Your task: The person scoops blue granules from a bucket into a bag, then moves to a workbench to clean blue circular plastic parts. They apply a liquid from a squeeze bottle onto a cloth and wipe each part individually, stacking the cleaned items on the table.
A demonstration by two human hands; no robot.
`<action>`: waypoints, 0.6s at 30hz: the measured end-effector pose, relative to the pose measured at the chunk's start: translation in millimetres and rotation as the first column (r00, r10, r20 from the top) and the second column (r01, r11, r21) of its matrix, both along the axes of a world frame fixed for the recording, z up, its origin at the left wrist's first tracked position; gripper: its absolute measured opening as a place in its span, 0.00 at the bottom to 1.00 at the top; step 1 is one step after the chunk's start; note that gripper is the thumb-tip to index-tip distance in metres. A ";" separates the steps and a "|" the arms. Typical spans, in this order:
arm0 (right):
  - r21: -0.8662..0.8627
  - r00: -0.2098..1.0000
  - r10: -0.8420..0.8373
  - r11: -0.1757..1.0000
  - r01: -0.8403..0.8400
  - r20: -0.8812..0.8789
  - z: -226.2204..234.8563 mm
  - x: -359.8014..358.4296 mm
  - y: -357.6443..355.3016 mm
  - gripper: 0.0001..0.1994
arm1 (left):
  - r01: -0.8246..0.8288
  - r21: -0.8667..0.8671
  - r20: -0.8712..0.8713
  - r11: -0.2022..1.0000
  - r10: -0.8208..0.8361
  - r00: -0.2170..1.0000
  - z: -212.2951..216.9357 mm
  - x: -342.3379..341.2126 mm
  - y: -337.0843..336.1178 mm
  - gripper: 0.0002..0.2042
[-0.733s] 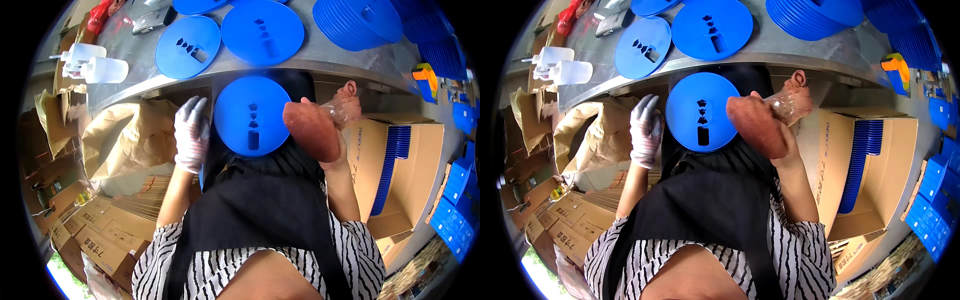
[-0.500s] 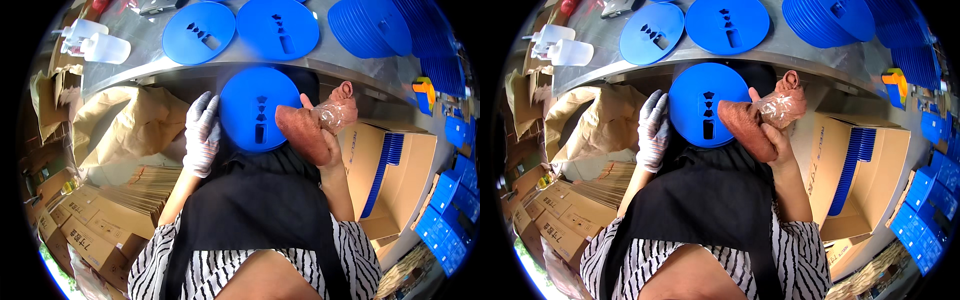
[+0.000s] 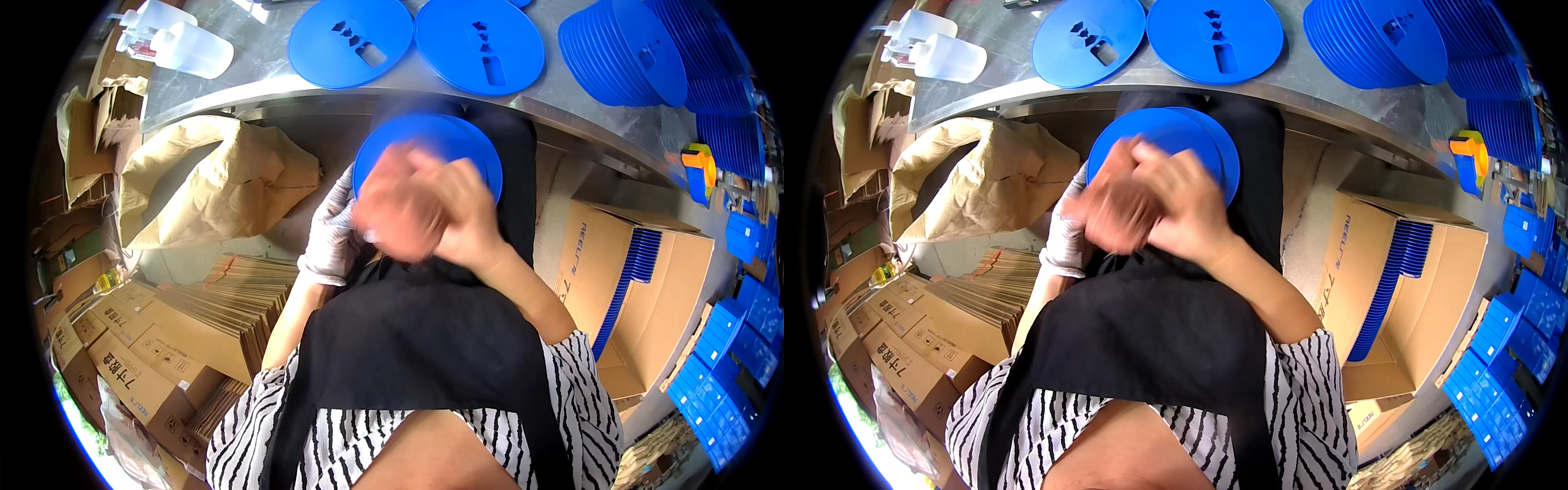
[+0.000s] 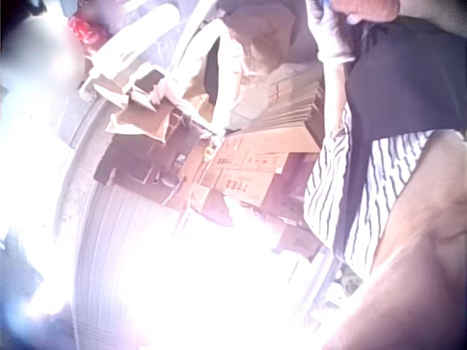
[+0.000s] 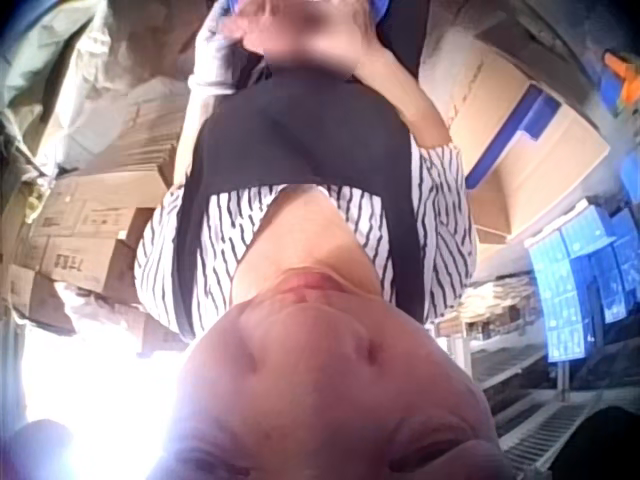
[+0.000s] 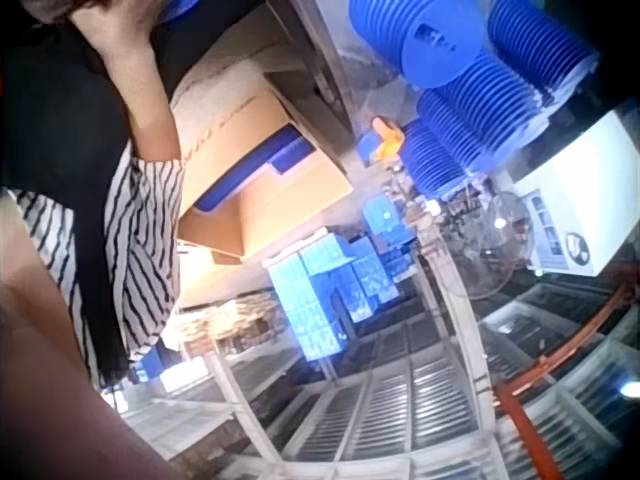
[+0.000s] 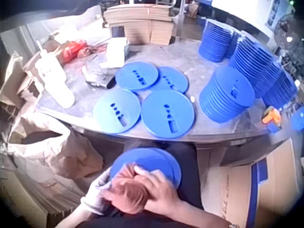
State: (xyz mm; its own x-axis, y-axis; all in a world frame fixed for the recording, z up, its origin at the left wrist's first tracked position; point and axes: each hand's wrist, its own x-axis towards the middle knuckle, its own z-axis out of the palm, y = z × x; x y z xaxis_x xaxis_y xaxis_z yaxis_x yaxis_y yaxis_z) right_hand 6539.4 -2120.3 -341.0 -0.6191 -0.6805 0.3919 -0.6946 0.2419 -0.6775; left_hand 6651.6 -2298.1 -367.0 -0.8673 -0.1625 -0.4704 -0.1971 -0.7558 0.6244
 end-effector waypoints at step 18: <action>0.031 0.940 0.340 0.940 -0.340 0.000 1.2 8.5 -24.5 0.20 | 0.110 -0.211 -0.058 0.971 -0.125 0.990 -36.9 9.1 -21.4 0.25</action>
